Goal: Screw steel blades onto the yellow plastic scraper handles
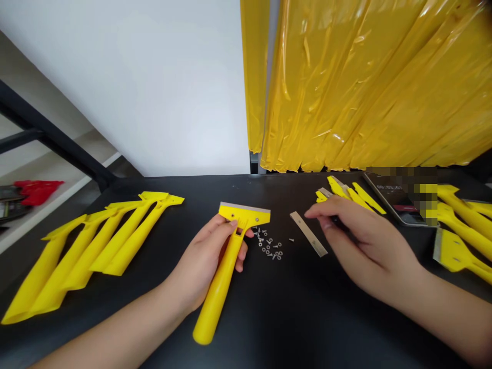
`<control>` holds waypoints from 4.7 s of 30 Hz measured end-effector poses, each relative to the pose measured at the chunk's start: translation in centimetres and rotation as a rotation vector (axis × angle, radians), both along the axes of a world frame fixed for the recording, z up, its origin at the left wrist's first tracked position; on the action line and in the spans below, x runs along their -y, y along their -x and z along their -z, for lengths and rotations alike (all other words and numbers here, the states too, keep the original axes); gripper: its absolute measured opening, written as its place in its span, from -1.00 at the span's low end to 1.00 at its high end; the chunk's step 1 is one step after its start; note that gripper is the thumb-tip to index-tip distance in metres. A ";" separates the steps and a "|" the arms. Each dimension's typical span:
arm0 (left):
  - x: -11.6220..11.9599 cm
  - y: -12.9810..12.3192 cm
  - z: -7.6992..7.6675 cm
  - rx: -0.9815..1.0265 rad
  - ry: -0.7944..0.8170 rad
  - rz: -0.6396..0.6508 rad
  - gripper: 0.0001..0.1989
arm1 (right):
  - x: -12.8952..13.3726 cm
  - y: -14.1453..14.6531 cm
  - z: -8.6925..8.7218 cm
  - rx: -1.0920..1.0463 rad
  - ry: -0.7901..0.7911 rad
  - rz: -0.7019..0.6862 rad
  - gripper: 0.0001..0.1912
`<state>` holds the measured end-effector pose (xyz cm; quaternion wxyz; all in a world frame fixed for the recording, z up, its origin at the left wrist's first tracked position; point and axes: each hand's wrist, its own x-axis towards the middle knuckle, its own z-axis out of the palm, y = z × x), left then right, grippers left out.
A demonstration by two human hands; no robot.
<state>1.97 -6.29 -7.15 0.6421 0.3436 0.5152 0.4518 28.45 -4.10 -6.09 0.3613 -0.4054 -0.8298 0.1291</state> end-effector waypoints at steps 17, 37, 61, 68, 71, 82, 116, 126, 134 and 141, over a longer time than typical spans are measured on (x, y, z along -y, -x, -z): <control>0.4 0.3 -1.0 0.070 0.041 0.086 -0.80 | -0.3 1.7 3.3 0.519 0.047 -0.126 -0.79; 3.2 -0.5 -2.2 -0.075 0.041 0.560 -0.73 | 1.6 1.8 -1.2 -0.471 1.223 -0.191 -0.66; 0.6 0.8 -2.0 0.087 -0.049 0.055 -0.83 | 0.5 1.4 0.2 -0.896 1.002 -0.153 -0.71; 0.0 0.9 -1.6 0.074 -0.054 -0.021 -0.86 | 0.1 0.5 0.1 -0.388 0.288 -0.057 -0.76; 0.2 0.9 -1.5 0.066 -0.057 -0.006 -0.85 | 0.4 0.3 0.0 -0.244 0.016 -0.059 -0.85; 0.2 0.7 -1.4 0.047 -0.057 -0.004 -0.85 | -0.2 0.5 1.1 0.038 0.028 0.035 -0.88; 0.4 0.6 -1.4 0.052 -0.034 0.014 -0.83 | -0.8 0.2 1.4 -0.045 0.116 0.195 -0.74; 0.4 0.6 -1.3 0.063 -0.022 0.028 -0.83 | -0.4 0.2 1.0 -0.094 0.088 0.172 -0.78; 0.5 0.6 -1.4 0.046 -0.029 0.039 -0.82 | -0.5 0.2 1.2 -0.036 0.068 0.155 -0.81; 0.5 0.7 -1.2 0.056 -0.020 0.031 -0.83 | -0.6 0.2 1.3 -0.051 -0.024 0.141 -0.86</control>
